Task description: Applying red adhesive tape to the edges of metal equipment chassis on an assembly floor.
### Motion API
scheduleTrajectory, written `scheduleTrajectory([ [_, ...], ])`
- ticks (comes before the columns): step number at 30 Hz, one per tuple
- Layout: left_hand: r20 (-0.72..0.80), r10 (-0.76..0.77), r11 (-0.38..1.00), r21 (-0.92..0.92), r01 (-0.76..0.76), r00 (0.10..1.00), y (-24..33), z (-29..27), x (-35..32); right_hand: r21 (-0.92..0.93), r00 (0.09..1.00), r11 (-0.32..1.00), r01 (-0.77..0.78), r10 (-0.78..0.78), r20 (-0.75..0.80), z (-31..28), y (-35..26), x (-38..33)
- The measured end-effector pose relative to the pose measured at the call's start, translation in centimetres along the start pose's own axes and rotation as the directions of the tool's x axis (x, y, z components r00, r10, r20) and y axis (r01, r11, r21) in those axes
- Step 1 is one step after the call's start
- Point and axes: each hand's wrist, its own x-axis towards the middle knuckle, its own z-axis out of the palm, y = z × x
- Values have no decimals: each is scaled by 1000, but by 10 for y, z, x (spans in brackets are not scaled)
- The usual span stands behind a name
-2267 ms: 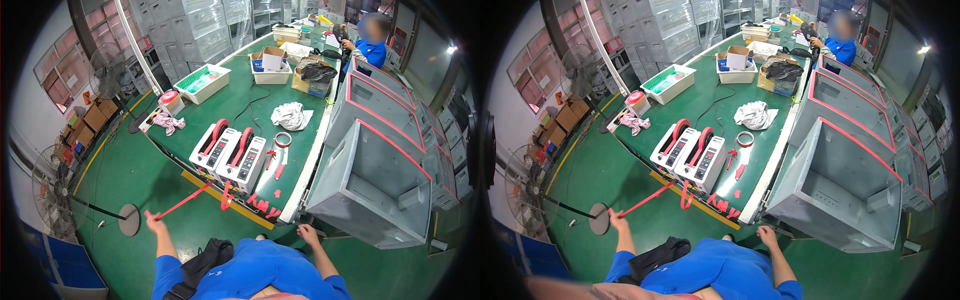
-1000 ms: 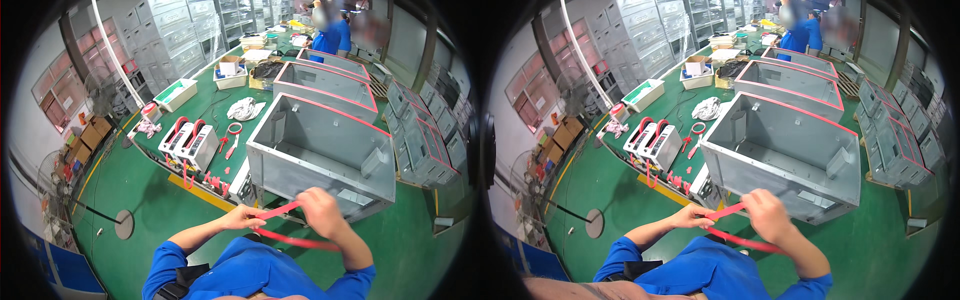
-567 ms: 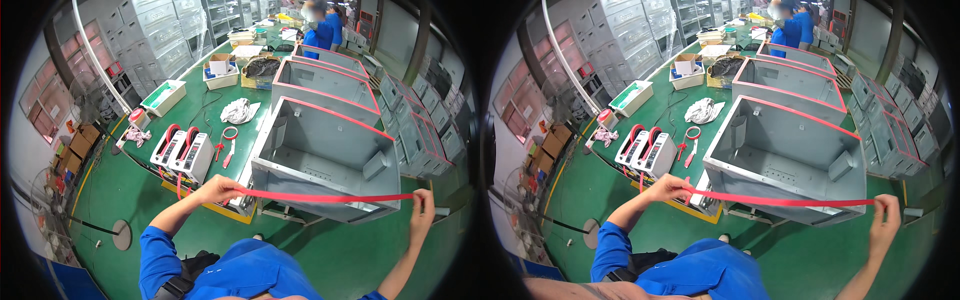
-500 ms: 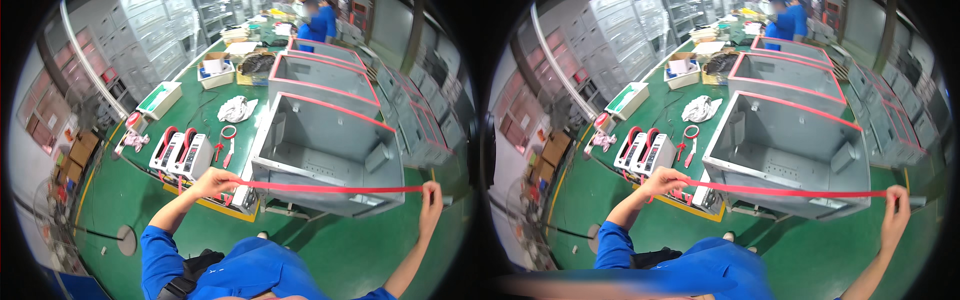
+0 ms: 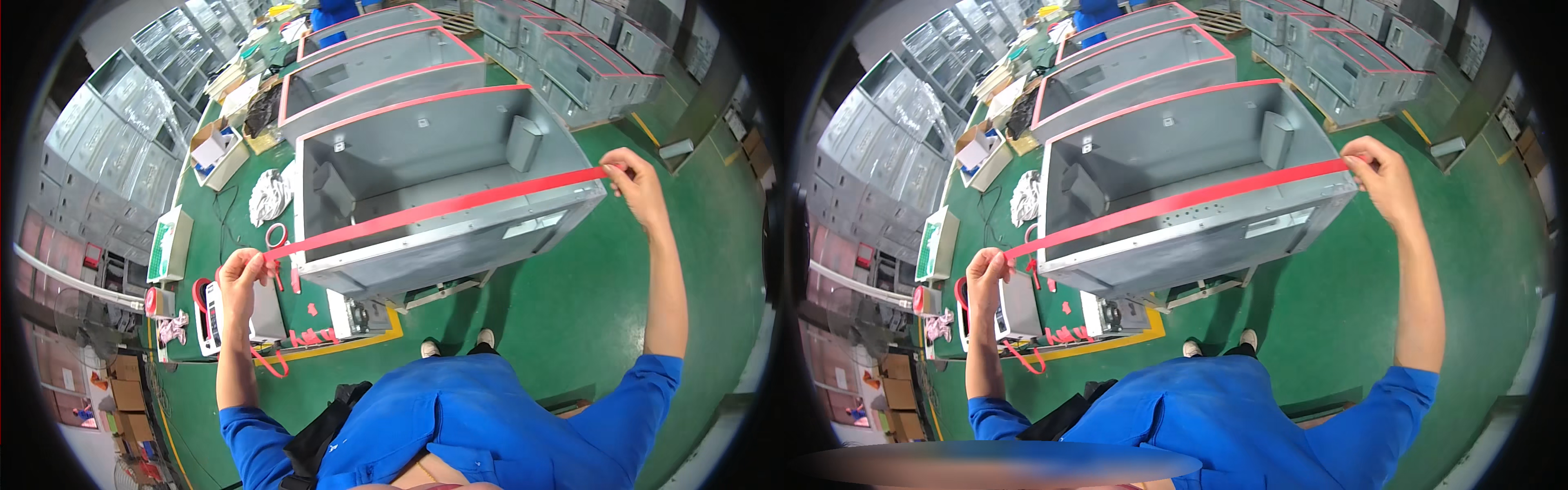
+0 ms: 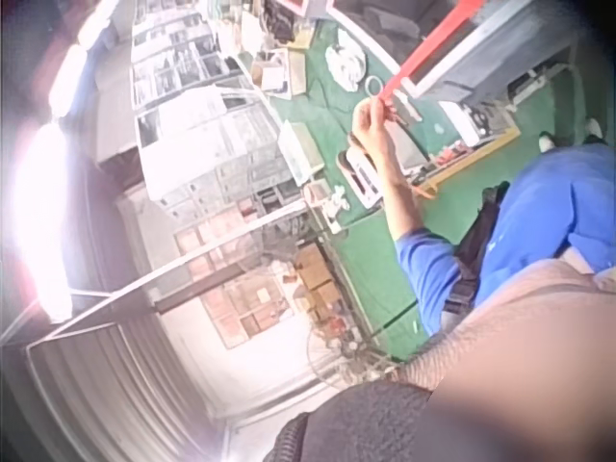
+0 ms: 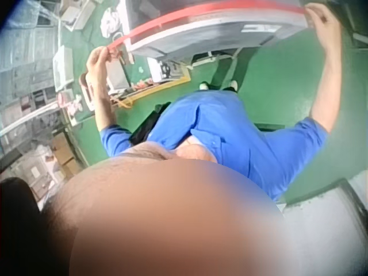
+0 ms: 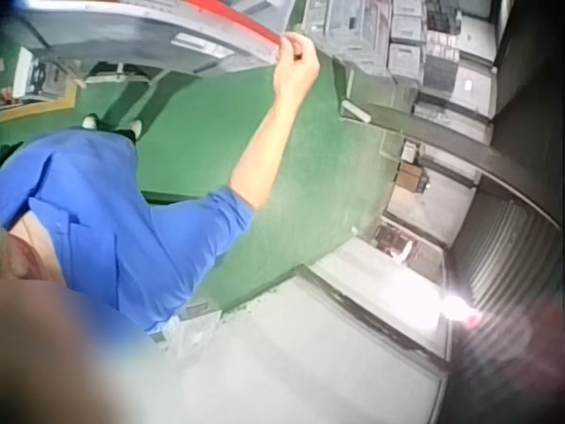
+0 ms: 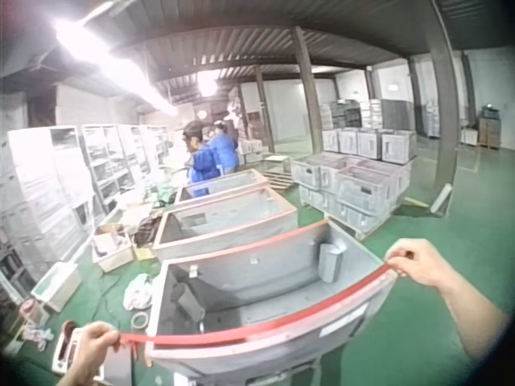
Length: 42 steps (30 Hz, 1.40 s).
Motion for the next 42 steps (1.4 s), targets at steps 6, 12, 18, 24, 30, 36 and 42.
scheduleTrajectory([
  [6, -100, -136, 976, -182, 116, 986, -6, 20, 10, 184, 977, 959, -214, 210, 41, -13, 30, 12],
  [12, -100, -162, 951, -280, 129, 982, -24, 26, 8, 145, 950, 945, -292, 269, 159, -20, 59, 24],
  [18, -151, -141, 984, -130, 122, 978, -19, 35, -1, 48, 930, 954, -295, 275, 242, -27, 77, 32],
  [24, -171, -219, 966, -175, 189, 961, -22, 47, -5, 87, 916, 936, -341, 309, 256, -32, 91, 36],
  [30, -193, -303, 945, -184, 269, 933, -17, 56, -6, 45, 907, 959, -281, 250, 338, -36, 105, 42],
  [36, -215, -351, 936, -114, 333, 912, -23, 46, -5, -10, 887, 975, -221, 205, 413, -38, 110, 48],
  [42, -291, -350, 935, -164, 314, 891, -32, 43, -5, -87, 875, 979, -182, 202, 439, -35, 108, 55],
])
